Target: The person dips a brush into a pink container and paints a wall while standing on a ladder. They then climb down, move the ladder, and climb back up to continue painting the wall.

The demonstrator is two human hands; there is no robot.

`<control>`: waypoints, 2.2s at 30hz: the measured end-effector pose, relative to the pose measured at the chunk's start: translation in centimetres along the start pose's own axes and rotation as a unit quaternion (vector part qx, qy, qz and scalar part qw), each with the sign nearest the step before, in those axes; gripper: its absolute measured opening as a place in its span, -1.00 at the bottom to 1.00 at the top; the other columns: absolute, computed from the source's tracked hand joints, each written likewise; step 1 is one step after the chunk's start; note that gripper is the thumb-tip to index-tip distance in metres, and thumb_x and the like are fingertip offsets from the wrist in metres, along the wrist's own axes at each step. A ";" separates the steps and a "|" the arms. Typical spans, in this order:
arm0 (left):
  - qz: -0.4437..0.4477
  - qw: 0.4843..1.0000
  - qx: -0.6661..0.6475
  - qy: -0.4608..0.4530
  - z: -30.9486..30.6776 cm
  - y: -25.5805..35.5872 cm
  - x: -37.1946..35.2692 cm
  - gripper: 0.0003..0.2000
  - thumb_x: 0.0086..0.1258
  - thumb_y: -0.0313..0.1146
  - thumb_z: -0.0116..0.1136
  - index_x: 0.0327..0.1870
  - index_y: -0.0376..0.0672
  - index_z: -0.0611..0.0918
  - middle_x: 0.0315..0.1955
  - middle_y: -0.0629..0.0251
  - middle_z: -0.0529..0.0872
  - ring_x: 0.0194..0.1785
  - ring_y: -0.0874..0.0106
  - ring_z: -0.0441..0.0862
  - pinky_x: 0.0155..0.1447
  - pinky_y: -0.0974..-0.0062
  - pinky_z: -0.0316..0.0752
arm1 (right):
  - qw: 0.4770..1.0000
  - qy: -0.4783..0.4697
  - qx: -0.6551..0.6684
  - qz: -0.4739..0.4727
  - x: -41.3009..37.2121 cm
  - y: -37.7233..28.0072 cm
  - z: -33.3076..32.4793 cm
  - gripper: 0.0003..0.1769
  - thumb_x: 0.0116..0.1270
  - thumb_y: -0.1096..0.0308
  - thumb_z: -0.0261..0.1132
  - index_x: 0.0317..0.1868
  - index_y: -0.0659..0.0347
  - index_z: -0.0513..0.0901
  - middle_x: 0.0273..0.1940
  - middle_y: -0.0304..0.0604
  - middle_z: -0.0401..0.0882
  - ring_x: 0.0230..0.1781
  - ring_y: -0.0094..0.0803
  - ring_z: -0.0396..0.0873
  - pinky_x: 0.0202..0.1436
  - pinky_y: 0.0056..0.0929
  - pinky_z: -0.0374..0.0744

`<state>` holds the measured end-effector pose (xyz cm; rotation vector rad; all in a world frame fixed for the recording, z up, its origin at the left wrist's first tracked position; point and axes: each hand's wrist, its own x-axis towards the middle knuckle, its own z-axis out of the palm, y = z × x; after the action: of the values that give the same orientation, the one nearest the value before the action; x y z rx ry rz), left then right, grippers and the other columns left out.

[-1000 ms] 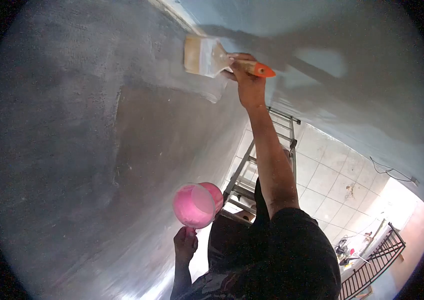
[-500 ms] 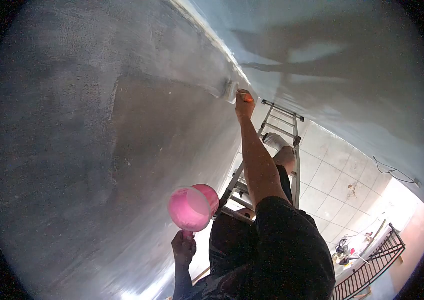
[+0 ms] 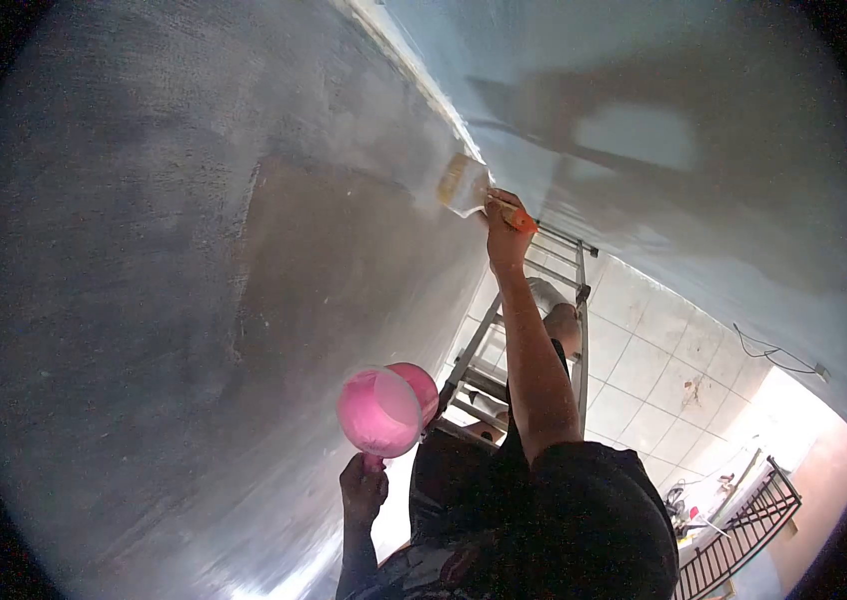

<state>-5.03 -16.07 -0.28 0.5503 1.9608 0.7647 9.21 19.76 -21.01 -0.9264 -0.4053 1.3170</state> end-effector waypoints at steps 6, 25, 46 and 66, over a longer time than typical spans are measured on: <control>0.003 1.000 0.017 0.015 -0.5 -1.3 -0.3 -0.80 0.40 -0.31 0.00 -0.32 -0.29 0.47 -0.71 0.45 0.42 -0.67 0.67 0.33 -0.58 0.68 0.18 | 0.998 0.044 -0.027 0.037 1.9 8.7 -0.1 -0.86 0.26 0.43 0.28 -0.17 0.20 0.60 -0.26 -0.29 0.58 -0.27 -0.58 0.53 -0.21 -0.59 0.55; 0.068 0.997 0.022 0.024 -0.7 -3.1 -0.7 -0.74 0.38 -0.18 0.04 -0.32 -0.23 0.46 -0.69 0.49 0.40 -0.71 0.69 0.26 -0.64 0.68 0.10 | 0.951 -0.179 0.252 0.022 -5.5 -8.2 11.8 -0.88 0.31 0.47 0.18 -0.14 0.21 0.51 -0.09 -0.14 0.54 -0.09 -0.31 0.60 -0.10 -0.25 0.72; 0.104 0.994 -0.036 0.009 -0.1 -3.8 -0.8 -0.75 0.40 -0.21 0.00 -0.32 -0.24 0.47 -0.67 0.50 0.38 -0.68 0.69 0.26 -0.61 0.69 0.13 | 0.955 -0.213 0.196 -0.070 -9.0 -19.7 17.7 -0.86 0.31 0.47 0.17 -0.14 0.28 0.51 -0.07 -0.10 0.54 -0.08 -0.35 0.59 -0.11 -0.23 0.73; 0.147 0.986 -0.015 0.074 -0.1 -5.2 -0.8 -0.87 0.31 -0.44 -0.02 -0.41 -0.30 0.50 -0.66 0.46 0.41 -0.61 0.67 0.28 -0.54 0.62 0.17 | 0.979 -0.164 0.101 -0.067 -11.1 -19.0 19.6 -0.80 0.32 0.44 0.14 -0.06 0.26 0.51 -0.09 -0.15 0.52 -0.14 -0.41 0.56 -0.16 -0.30 0.71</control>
<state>-5.14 -20.30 -3.46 0.7954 2.0251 1.0422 4.45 16.57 7.84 -0.5025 -0.5658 1.3614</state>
